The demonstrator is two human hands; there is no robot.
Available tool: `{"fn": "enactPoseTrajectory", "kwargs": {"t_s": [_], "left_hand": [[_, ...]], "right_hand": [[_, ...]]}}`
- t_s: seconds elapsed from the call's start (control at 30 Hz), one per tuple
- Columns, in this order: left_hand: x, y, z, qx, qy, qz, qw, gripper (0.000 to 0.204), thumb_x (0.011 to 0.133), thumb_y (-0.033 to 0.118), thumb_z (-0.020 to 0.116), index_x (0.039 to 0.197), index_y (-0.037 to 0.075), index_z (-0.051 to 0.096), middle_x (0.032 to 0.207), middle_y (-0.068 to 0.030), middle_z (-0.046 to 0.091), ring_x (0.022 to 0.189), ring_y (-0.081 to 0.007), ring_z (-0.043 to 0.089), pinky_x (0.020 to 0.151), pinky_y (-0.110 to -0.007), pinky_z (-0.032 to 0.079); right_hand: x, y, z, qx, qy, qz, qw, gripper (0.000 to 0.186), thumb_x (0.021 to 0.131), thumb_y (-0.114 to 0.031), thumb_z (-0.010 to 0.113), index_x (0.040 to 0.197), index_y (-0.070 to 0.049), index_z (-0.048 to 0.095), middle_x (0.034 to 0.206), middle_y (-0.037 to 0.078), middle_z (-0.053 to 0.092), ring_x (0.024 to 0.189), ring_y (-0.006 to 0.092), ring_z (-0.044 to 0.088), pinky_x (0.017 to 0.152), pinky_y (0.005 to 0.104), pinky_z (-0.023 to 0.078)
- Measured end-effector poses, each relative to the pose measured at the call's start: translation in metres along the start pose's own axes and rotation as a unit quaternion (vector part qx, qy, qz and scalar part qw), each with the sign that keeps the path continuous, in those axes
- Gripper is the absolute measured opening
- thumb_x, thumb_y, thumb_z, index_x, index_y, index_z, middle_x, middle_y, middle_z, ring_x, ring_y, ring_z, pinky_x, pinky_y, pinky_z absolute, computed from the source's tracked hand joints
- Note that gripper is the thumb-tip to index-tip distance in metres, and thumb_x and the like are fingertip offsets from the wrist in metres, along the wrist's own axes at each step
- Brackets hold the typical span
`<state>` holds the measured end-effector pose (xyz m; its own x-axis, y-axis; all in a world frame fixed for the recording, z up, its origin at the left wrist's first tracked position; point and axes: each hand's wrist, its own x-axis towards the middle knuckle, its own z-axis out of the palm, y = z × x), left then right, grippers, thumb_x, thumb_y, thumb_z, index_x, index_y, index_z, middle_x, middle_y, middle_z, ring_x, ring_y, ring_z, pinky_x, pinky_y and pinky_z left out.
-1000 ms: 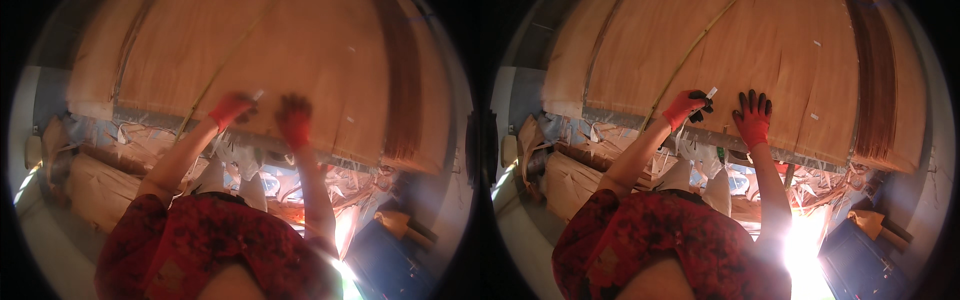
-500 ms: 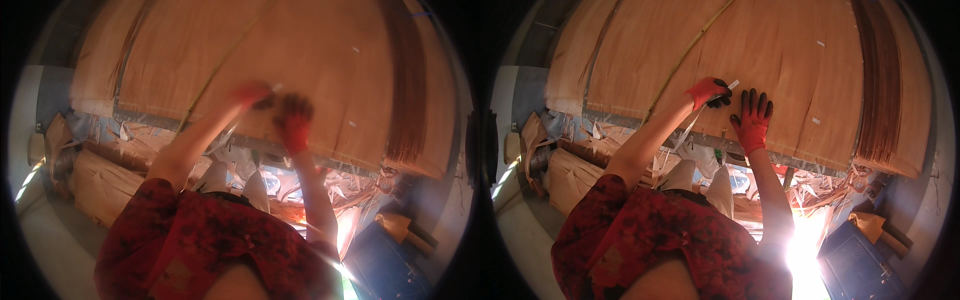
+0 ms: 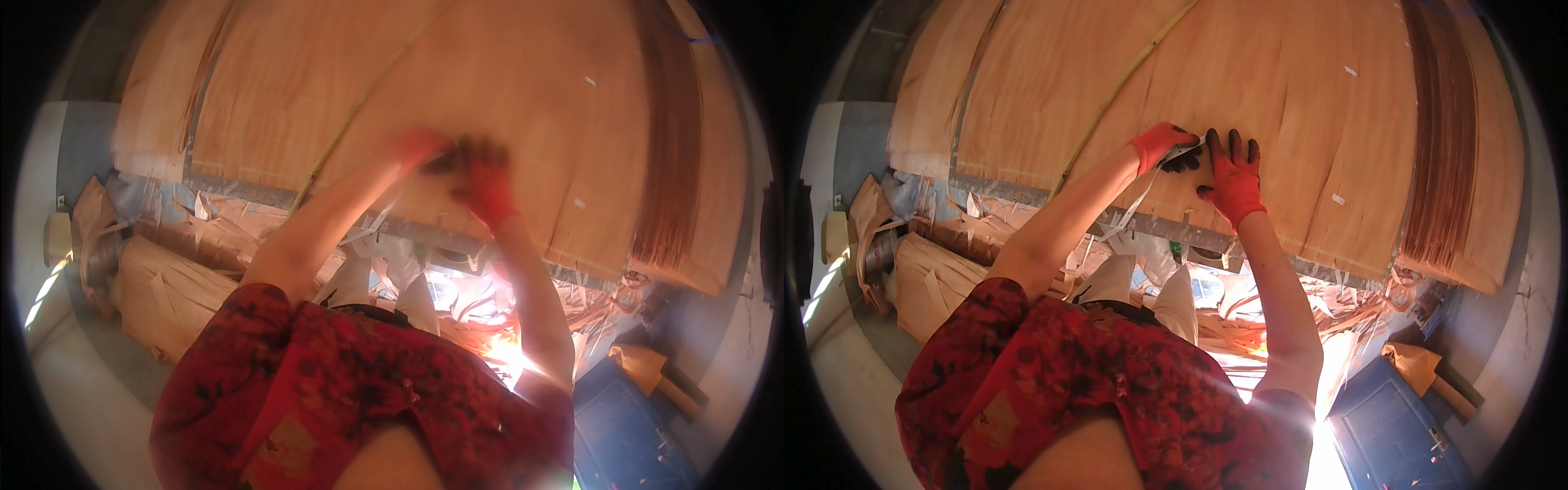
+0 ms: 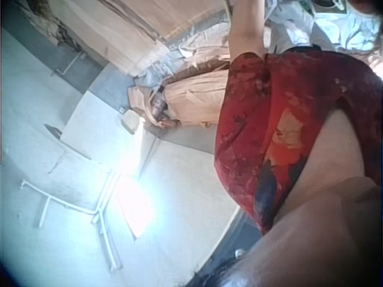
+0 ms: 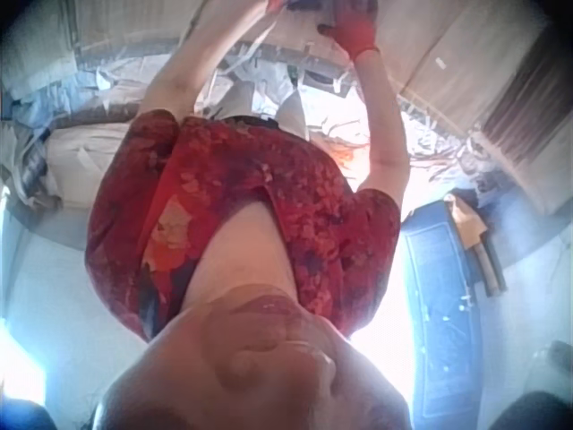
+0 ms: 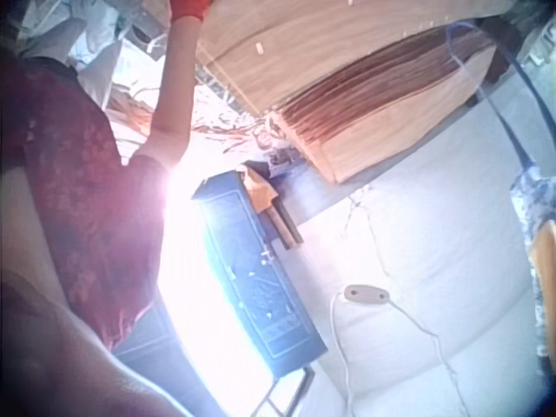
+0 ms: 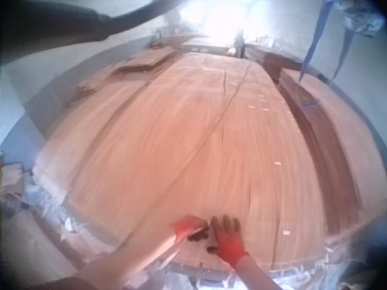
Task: The person measures sheets of wood veneer with a tape measure and scrapes the surface with a handheld tool.
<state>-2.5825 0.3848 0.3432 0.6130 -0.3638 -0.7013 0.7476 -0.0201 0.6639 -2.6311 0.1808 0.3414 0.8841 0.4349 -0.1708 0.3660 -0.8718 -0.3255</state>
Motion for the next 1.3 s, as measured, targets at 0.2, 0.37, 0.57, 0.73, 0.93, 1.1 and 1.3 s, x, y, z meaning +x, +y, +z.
{"fn": "enactPoseTrajectory", "kwargs": {"t_s": [0.2,0.37,0.57,0.73,0.93,1.1,1.3], "left_hand": [[-0.041,-0.040,-0.019,-0.054,0.019,0.026,0.998,0.034,0.091,0.031,0.067,0.107,0.002,0.071,0.086,-0.0119,0.075,0.063,-0.0190,0.068,0.052,-0.029,0.051],[-0.037,-0.046,-0.025,0.133,0.063,0.032,0.989,0.019,0.090,0.022,0.066,0.094,0.004,0.069,0.076,-0.0097,0.072,0.058,-0.0183,0.066,0.048,-0.030,0.048],[-0.077,0.034,-0.050,0.255,0.140,0.022,0.957,0.015,0.089,0.019,0.066,0.091,0.005,0.069,0.070,-0.0069,0.069,0.051,-0.0128,0.059,0.046,-0.027,0.044],[-0.070,0.049,-0.060,0.146,0.102,0.066,0.982,0.018,0.090,0.023,0.067,0.096,0.007,0.070,0.070,-0.0061,0.068,0.048,-0.0096,0.054,0.044,-0.025,0.038],[0.014,0.076,0.048,0.151,-0.024,0.112,0.982,0.024,0.086,0.025,0.073,0.097,0.004,0.070,0.074,-0.0088,0.071,0.052,-0.0129,0.061,0.045,-0.026,0.043],[0.134,0.036,0.075,0.276,-0.001,0.197,0.941,0.021,0.085,0.021,0.072,0.094,0.002,0.072,0.072,-0.0100,0.072,0.052,-0.0161,0.064,0.044,-0.029,0.046],[0.121,0.051,0.119,0.154,-0.014,0.051,0.987,0.022,0.085,0.021,0.071,0.090,-0.001,0.071,0.070,-0.0102,0.072,0.050,-0.0173,0.064,0.043,-0.030,0.047]], "right_hand": [[0.003,-0.011,-0.012,-0.029,-0.037,-0.014,0.999,0.101,0.068,-0.032,0.086,0.154,-0.021,0.034,0.158,0.015,0.034,0.147,0.0404,0.025,0.120,0.0599,0.013],[0.002,-0.022,-0.010,-0.136,-0.038,-0.046,0.989,0.090,0.070,-0.035,0.083,0.149,-0.023,0.042,0.157,0.008,0.037,0.146,0.0376,0.027,0.117,0.0654,0.015],[0.000,-0.009,-0.005,-0.106,-0.026,-0.036,0.993,0.089,0.069,-0.033,0.083,0.148,-0.021,0.044,0.156,0.009,0.038,0.145,0.0376,0.029,0.116,0.0625,0.021],[-0.013,0.034,-0.021,0.076,0.219,0.061,0.971,0.096,0.071,-0.032,0.083,0.152,-0.009,0.037,0.155,0.009,0.041,0.142,0.0360,0.032,0.117,0.0481,0.030],[-0.015,0.095,-0.028,0.176,0.229,0.171,0.942,0.112,0.067,-0.017,0.088,0.157,-0.007,0.022,0.153,0.009,0.043,0.137,0.0355,0.037,0.116,0.0410,0.034],[-0.004,0.088,-0.018,0.295,0.243,0.169,0.908,0.111,0.067,-0.012,0.087,0.158,-0.012,0.022,0.153,0.008,0.043,0.133,0.0369,0.042,0.114,0.0415,0.036],[-0.014,0.137,0.009,0.024,0.130,0.118,0.984,0.080,0.082,-0.030,0.077,0.151,-0.017,0.040,0.156,0.001,0.040,0.138,0.0359,0.039,0.104,0.0481,0.040]]}}
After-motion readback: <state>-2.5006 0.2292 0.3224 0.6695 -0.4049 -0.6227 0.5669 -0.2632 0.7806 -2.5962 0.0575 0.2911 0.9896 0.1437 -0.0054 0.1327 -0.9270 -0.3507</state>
